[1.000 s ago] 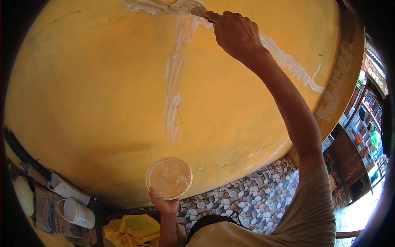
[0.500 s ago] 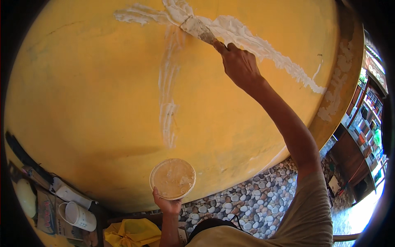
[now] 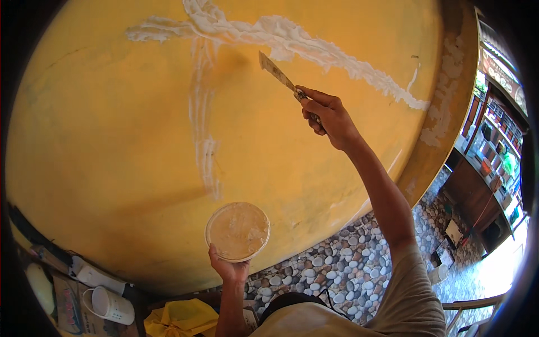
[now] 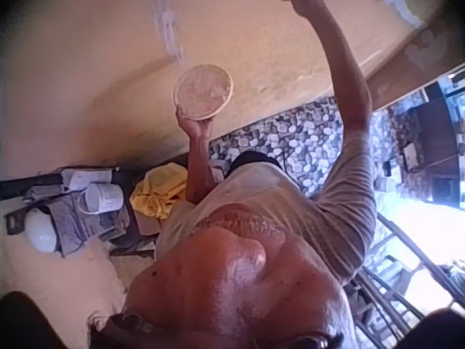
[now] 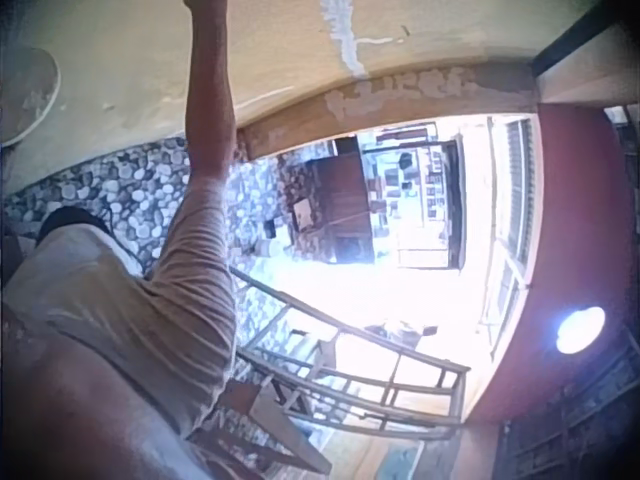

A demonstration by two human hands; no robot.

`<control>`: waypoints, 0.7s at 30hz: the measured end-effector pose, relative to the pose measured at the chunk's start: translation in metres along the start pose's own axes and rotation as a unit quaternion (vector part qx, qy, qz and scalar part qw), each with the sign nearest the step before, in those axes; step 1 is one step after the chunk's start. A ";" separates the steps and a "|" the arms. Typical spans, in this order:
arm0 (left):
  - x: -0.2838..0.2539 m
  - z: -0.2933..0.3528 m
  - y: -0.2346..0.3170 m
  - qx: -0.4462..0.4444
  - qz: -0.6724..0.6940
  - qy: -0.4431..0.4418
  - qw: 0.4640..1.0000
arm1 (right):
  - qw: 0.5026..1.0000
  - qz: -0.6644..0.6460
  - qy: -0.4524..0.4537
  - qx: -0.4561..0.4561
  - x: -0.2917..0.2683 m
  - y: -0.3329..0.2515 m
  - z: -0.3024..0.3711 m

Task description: The person applies putty onto a wall using a putty knife, then walks over to a table to scoop and mix more putty on a round lid using the putty knife.

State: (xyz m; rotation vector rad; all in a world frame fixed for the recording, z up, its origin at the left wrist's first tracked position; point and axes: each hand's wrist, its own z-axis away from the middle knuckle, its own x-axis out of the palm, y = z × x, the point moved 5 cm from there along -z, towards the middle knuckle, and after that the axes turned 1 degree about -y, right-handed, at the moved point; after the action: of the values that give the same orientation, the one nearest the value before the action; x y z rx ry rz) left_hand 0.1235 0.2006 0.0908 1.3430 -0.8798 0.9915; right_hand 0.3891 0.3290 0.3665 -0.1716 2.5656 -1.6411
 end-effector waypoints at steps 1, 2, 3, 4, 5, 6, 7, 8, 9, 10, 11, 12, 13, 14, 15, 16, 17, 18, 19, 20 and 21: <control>-0.001 0.002 -0.002 -0.003 -0.001 -0.003 1.000 | 1.000 0.001 0.004 -0.002 0.000 -0.005 0.001; -0.003 0.003 -0.003 -0.003 -0.002 0.003 1.000 | 0.999 -0.034 0.012 -0.011 0.000 -0.010 0.001; -0.006 0.005 -0.004 -0.003 -0.002 0.010 1.000 | 0.997 -0.070 0.020 -0.021 0.002 -0.015 -0.001; -0.008 0.007 -0.003 -0.004 -0.004 0.009 1.000 | 0.997 -0.070 0.022 -0.021 0.006 -0.020 -0.004; -0.011 0.009 0.000 0.001 0.004 0.012 1.000 | 0.996 -0.070 0.037 -0.036 0.010 -0.026 -0.010; -0.015 0.012 0.003 0.006 0.012 0.016 1.000 | 0.995 -0.069 0.051 -0.051 0.014 -0.030 -0.017; -0.018 0.012 0.004 0.003 0.012 0.014 1.000 | 0.995 -0.067 0.054 -0.053 0.016 -0.025 -0.029; -0.021 0.014 0.007 0.012 0.009 0.017 1.000 | 0.984 0.040 0.102 -0.142 0.016 -0.025 -0.041; -0.025 0.016 0.010 0.020 0.006 0.021 1.000 | 0.951 0.146 0.148 -0.228 0.019 -0.024 -0.048; -0.028 0.018 0.015 0.026 0.006 0.023 0.999 | 0.919 0.193 0.173 -0.296 0.033 -0.027 -0.049; -0.028 0.019 0.017 0.032 0.003 0.020 0.999 | 0.919 0.194 0.173 -0.296 0.040 -0.023 -0.056; -0.028 0.021 0.018 0.038 0.000 0.017 0.999 | 0.869 0.287 0.222 -0.336 0.048 -0.022 -0.059; -0.028 0.022 0.018 0.037 0.001 0.015 0.999 | 0.806 0.376 0.269 -0.371 0.056 -0.021 -0.062; -0.028 0.022 0.019 0.039 -0.003 0.015 0.999 | 0.781 0.398 0.295 -0.379 0.064 -0.014 -0.066; -0.027 0.020 0.019 0.040 -0.007 0.014 0.999 | 0.775 0.434 0.296 -0.350 0.071 -0.004 -0.072; -0.026 0.019 0.018 0.039 -0.006 0.012 0.999 | 0.766 0.463 0.303 -0.326 0.076 0.010 -0.081; -0.027 0.019 0.019 0.040 -0.006 0.019 0.999 | 0.756 0.492 0.309 -0.300 0.081 0.017 -0.083; -0.028 0.018 0.020 0.039 -0.006 0.025 0.999 | 0.755 0.494 0.310 -0.300 0.081 0.024 -0.080; -0.030 0.019 0.022 0.041 -0.005 0.028 0.999 | 0.769 0.496 0.284 -0.286 0.088 0.032 -0.072; -0.032 0.018 0.024 0.039 -0.001 0.029 0.999 | 0.782 0.498 0.259 -0.272 0.094 0.037 -0.065; -0.034 0.018 0.025 0.038 0.004 0.029 0.999 | 0.782 0.498 0.257 -0.272 0.094 0.038 -0.058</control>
State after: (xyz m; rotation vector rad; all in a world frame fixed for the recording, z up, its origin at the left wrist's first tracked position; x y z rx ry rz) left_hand 0.0893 0.1797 0.0690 1.3683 -0.8107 1.0733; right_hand 0.2868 0.3833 0.3547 1.5023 2.5342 -0.5513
